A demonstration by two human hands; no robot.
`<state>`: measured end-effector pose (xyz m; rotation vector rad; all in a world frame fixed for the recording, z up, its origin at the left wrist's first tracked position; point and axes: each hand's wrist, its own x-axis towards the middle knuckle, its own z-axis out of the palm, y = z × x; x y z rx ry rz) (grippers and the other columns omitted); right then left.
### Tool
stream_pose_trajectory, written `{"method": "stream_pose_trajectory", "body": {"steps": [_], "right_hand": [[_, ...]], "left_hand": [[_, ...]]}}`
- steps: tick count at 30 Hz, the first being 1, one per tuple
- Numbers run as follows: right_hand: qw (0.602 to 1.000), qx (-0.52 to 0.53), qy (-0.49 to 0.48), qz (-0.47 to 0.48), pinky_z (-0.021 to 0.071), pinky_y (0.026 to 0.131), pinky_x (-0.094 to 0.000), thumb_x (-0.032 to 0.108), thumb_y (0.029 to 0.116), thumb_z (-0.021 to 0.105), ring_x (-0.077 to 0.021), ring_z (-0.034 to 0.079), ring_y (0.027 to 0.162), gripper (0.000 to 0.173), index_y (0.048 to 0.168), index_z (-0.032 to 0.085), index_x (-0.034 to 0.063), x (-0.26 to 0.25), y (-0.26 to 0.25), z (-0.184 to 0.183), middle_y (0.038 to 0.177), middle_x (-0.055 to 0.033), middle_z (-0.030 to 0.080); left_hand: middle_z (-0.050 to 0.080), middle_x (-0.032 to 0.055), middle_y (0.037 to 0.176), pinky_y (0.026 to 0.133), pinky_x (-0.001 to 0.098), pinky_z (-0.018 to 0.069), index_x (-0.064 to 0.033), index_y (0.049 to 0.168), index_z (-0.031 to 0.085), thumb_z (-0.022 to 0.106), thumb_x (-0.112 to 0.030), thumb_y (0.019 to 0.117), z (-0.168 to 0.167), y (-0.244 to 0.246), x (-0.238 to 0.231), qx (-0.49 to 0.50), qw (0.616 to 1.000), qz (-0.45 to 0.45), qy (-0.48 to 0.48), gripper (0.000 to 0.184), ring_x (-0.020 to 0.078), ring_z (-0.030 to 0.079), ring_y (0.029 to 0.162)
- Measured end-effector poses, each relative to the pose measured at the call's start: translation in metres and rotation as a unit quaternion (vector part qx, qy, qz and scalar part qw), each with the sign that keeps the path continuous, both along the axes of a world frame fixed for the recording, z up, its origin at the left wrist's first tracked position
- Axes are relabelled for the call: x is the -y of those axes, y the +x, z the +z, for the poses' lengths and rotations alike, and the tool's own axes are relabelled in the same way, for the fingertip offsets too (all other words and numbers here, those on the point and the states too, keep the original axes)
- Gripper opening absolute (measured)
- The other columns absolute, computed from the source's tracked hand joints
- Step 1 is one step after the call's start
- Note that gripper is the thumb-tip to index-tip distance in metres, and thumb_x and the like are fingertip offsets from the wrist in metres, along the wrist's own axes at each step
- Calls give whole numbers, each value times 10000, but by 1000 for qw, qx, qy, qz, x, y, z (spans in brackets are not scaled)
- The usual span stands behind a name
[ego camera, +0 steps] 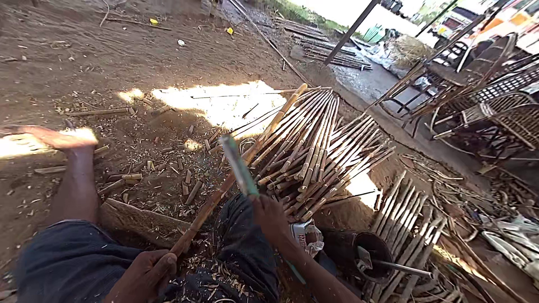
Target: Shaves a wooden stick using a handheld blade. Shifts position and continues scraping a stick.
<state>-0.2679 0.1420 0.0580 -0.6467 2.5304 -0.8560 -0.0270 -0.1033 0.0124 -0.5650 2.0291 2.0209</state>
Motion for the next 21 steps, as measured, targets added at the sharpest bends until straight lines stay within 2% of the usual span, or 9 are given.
{"method": "stream_pose_trajectory", "body": {"steps": [2,3,7,9,12,15,17,19,21], "right_hand": [[988,26,67,133,539,659,-534,576,1057,413,-291,647,694,573,949,644,63,6,23,8,712,-104,601],[986,37,82,138,539,672,-544,586,1053,415,-297,655,713,576,962,654,71,6,25,11,726,-109,612],[997,25,-26,-67,482,489,-453,612,1043,430,-247,548,518,579,952,644,81,0,-5,5,633,-99,544],[999,47,4,12,510,582,-443,547,1063,437,-224,576,592,520,937,630,81,5,9,9,664,-68,548],[997,54,37,43,464,551,-413,576,1044,469,-193,535,569,517,843,612,122,-5,1,12,637,-37,512],[995,89,-28,-40,483,473,-391,595,1049,439,-210,545,494,566,906,635,84,-6,1,1,619,-83,553],[993,107,8,41,515,589,-461,574,1052,438,-235,589,612,561,922,642,68,-5,20,-2,686,-83,568],[988,94,55,106,515,631,-513,601,1041,431,-259,609,671,577,900,642,82,-10,28,-4,706,-84,573],[996,90,-11,-7,481,543,-452,600,1043,444,-239,551,565,583,908,651,73,-21,8,-9,655,-90,547]], "left_hand": [[575,-30,545,373,227,437,-152,817,691,531,-684,950,-1,-1,2,-4,1000,-5,11,571,72,521,404],[573,-27,544,372,224,437,-151,820,695,539,-693,943,-2,-1,3,-2,1000,-11,17,578,73,521,402],[554,-36,528,356,211,413,-149,858,706,571,-716,918,-4,0,2,-12,998,-30,47,586,57,495,383],[537,-28,546,354,220,422,-145,1011,681,600,-701,913,-5,1,5,-20,996,-44,74,570,68,489,383],[550,-16,604,378,231,440,-155,1113,553,594,-602,961,-6,-1,-1,-32,997,-42,53,474,85,511,418],[617,0,652,386,233,435,-141,1096,603,630,-583,950,-5,-4,-10,-31,999,-15,8,467,97,531,439],[631,10,657,381,233,430,-137,1085,627,642,-576,945,-5,-7,-10,-30,999,-16,16,461,101,526,432],[636,17,650,371,230,422,-132,1046,638,657,-568,938,-10,-6,-12,-27,999,-11,34,449,100,522,420],[650,19,649,360,223,417,-138,1017,644,664,-593,922,-11,-6,-14,-25,999,-7,41,465,93,521,408]]}}
